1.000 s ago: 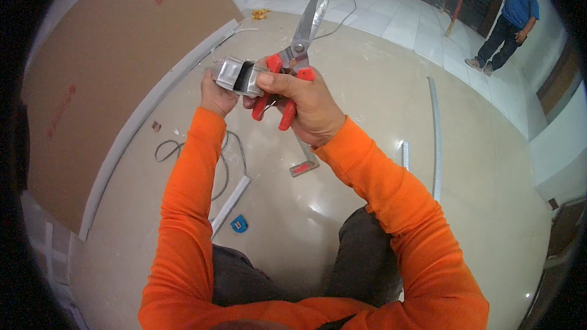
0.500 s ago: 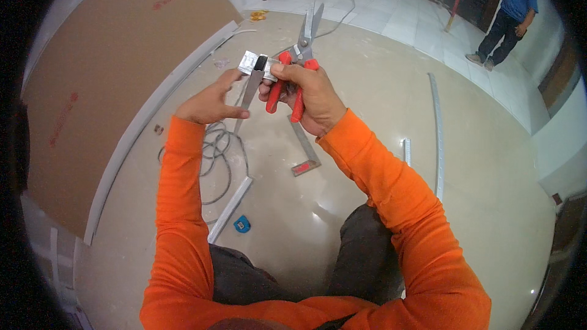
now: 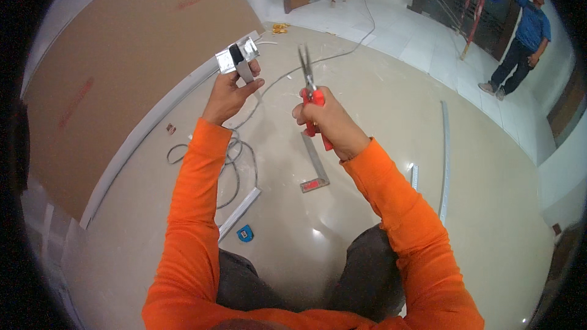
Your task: The person measures a metal strip with a ruler, marks it with a pen, and then cuts it using metal shears.
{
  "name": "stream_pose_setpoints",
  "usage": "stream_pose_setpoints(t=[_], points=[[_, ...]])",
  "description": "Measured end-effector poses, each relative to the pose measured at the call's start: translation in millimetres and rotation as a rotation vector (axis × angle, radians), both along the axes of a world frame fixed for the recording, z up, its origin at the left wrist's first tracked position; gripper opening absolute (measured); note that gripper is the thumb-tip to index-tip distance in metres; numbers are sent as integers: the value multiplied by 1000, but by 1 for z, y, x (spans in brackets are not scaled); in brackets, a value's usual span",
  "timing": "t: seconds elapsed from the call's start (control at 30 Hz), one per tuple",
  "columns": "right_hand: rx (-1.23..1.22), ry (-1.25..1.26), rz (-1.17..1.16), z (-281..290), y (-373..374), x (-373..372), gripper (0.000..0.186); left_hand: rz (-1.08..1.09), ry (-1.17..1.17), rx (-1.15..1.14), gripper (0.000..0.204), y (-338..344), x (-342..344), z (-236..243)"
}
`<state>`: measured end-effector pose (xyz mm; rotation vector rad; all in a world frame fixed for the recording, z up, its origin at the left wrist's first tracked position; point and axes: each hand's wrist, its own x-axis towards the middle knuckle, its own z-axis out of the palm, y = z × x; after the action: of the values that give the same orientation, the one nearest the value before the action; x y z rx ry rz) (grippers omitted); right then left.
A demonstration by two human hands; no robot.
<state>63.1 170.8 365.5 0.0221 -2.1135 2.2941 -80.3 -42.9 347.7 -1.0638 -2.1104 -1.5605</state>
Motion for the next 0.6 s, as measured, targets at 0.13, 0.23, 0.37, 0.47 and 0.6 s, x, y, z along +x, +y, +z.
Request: stream_pose_setpoints(t=[0.13,0.23,0.37,0.47,0.6], points=[[265,189,-33,-6,-7,2,27,49,21,126,33,0,3,-1],[264,211,-48,-10,-14,5,29,114,127,99,27,0,4,1],[230,223,-73,-10,-25,9,29,164,246,114,29,2,0,6],[252,267,-101,-5,-29,14,29,227,334,92,28,1,-1,9],[302,322,-56,-1,-31,18,30,231,467,74,45,0,3,13]])
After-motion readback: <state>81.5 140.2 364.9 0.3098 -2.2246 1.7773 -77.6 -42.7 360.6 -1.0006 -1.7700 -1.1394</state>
